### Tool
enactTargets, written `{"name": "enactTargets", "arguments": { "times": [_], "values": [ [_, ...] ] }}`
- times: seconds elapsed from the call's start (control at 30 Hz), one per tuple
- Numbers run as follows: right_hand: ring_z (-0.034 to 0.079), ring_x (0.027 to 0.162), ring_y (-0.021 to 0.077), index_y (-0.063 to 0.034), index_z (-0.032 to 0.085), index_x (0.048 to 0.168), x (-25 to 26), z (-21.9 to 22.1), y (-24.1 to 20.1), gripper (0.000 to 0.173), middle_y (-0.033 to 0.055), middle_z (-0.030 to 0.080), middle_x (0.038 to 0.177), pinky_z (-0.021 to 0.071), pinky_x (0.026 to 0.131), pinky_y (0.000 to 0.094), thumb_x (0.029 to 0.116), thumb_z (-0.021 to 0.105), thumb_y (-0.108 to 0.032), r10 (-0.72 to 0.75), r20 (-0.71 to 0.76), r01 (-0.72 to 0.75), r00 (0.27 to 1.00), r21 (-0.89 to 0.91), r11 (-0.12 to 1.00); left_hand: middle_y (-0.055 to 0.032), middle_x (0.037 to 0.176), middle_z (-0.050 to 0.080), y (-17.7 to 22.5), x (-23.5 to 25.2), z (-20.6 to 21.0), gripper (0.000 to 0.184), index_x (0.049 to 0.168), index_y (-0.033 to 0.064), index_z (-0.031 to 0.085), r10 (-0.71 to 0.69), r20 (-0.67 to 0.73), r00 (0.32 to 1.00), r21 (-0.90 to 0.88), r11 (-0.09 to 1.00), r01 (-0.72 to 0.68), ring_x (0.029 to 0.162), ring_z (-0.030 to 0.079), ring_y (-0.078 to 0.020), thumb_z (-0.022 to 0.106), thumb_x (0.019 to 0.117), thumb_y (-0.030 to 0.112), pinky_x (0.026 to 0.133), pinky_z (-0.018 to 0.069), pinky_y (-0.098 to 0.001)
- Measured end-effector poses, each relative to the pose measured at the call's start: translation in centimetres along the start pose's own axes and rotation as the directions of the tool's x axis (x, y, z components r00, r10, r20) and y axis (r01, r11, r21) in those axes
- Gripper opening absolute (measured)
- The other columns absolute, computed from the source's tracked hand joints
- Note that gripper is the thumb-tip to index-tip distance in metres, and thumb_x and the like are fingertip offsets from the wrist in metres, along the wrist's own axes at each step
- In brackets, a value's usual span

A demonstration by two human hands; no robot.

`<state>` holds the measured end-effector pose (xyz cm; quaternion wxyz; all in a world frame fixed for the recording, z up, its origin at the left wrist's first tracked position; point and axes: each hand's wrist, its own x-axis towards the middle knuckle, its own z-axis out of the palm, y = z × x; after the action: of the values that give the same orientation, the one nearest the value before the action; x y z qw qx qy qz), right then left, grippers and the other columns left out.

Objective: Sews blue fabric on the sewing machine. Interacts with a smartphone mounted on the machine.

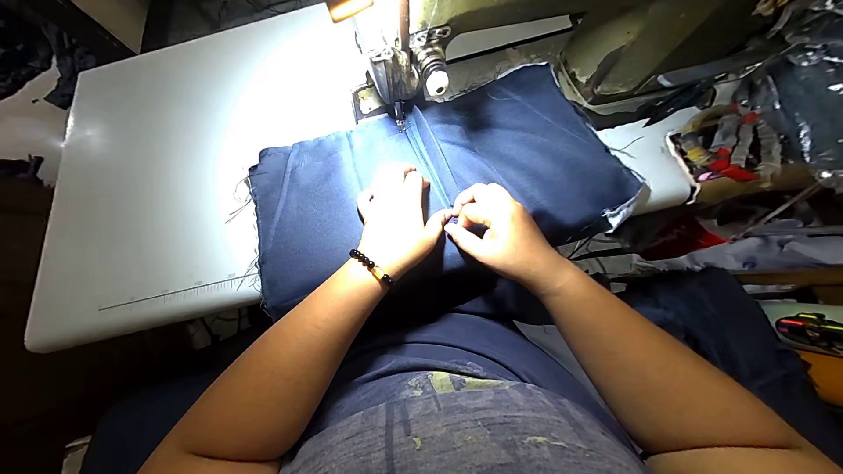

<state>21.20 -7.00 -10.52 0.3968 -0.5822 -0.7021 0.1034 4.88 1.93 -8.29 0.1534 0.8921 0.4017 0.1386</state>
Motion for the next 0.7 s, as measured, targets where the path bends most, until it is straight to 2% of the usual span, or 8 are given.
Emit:
{"name": "enactTargets", "arguments": {
  "times": [0.17, 0.23, 0.3, 0.43, 0.6, 0.7],
  "values": [
    [0.066, 0.099, 0.0227, -0.0061, 0.070, 0.073, -0.2, -1.7, 0.9, 0.023, 0.0092, 0.073, 0.099, 0.0526, 0.087, 0.0345, 0.0917, 0.065, -0.019, -0.165, 0.063, 0.168, 0.984, -0.051, 0.984, -0.0122, 0.152, 0.051, -0.1, 0.0, 0.4, 0.049, 0.128, 0.0066, 0.064, -0.001, 0.016, 1.000, 0.001, 1.000, 0.001, 0.143, 0.043, -0.0327, 0.061, 0.0967, 0.044, 0.108, 0.0299, -0.0656],
    [0.068, 0.099, 0.0239, -0.0053, 0.072, 0.080, -0.2, -1.6, 1.5, 0.021, 0.0102, 0.074, 0.097, 0.0530, 0.090, 0.0354, 0.0943, 0.062, -0.018, -0.211, 0.035, 0.213, 0.977, -0.066, 0.975, -0.0114, 0.153, 0.050, -0.1, 0.0, 0.6, 0.050, 0.130, 0.0073, 0.063, -0.002, 0.019, 1.000, 0.001, 1.000, 0.002, 0.144, 0.042, -0.0305, 0.059, 0.0974, 0.045, 0.110, 0.0278, -0.0650],
    [0.069, 0.102, 0.0239, -0.0044, 0.076, 0.089, -0.2, -1.2, 2.0, 0.018, 0.0108, 0.075, 0.099, 0.0525, 0.094, 0.0347, 0.0956, 0.062, -0.015, -0.216, -0.012, 0.215, 0.976, -0.058, 0.975, -0.0106, 0.153, 0.050, -0.2, 0.0, 0.8, 0.051, 0.132, 0.0080, 0.063, -0.001, 0.011, 1.000, -0.001, 1.000, 0.001, 0.145, 0.042, -0.0295, 0.057, 0.0982, 0.046, 0.110, 0.0266, -0.0644],
    [0.065, 0.113, 0.0260, -0.0042, 0.079, 0.088, -0.4, -0.6, 1.4, 0.015, 0.0126, 0.073, 0.110, 0.0503, 0.102, 0.0358, 0.0903, 0.066, -0.012, -0.196, -0.014, 0.195, 0.981, -0.050, 0.980, -0.0097, 0.152, 0.052, -0.8, -0.1, 0.6, 0.051, 0.131, 0.0088, 0.064, 0.019, 0.006, 1.000, -0.053, 0.998, -0.018, 0.144, 0.043, -0.0290, 0.059, 0.0964, 0.045, 0.109, 0.0276, -0.0651],
    [0.066, 0.113, 0.0243, -0.0061, 0.081, 0.095, -0.3, 0.9, -0.3, 0.020, 0.0102, 0.074, 0.112, 0.0515, 0.100, 0.0354, 0.0934, 0.064, -0.017, -0.206, 0.045, 0.208, 0.977, -0.032, 0.978, -0.0076, 0.150, 0.054, -4.6, 0.2, -0.4, 0.056, 0.128, 0.0094, 0.067, 0.149, 0.031, 0.988, -0.115, 0.983, -0.144, 0.143, 0.045, -0.0283, 0.063, 0.0907, 0.051, 0.109, 0.0296, -0.0666],
    [0.065, 0.111, 0.0238, -0.0065, 0.080, 0.091, 0.0, 1.5, -0.1, 0.018, 0.0097, 0.074, 0.109, 0.0512, 0.099, 0.0346, 0.0925, 0.065, -0.016, -0.211, 0.018, 0.211, 0.977, 0.005, 0.977, -0.0082, 0.149, 0.054, -5.2, 0.4, -0.6, 0.057, 0.127, 0.0084, 0.067, 0.155, 0.037, 0.987, -0.134, 0.980, -0.149, 0.142, 0.045, -0.0293, 0.063, 0.0895, 0.051, 0.108, 0.0288, -0.0678]
  ]
}}
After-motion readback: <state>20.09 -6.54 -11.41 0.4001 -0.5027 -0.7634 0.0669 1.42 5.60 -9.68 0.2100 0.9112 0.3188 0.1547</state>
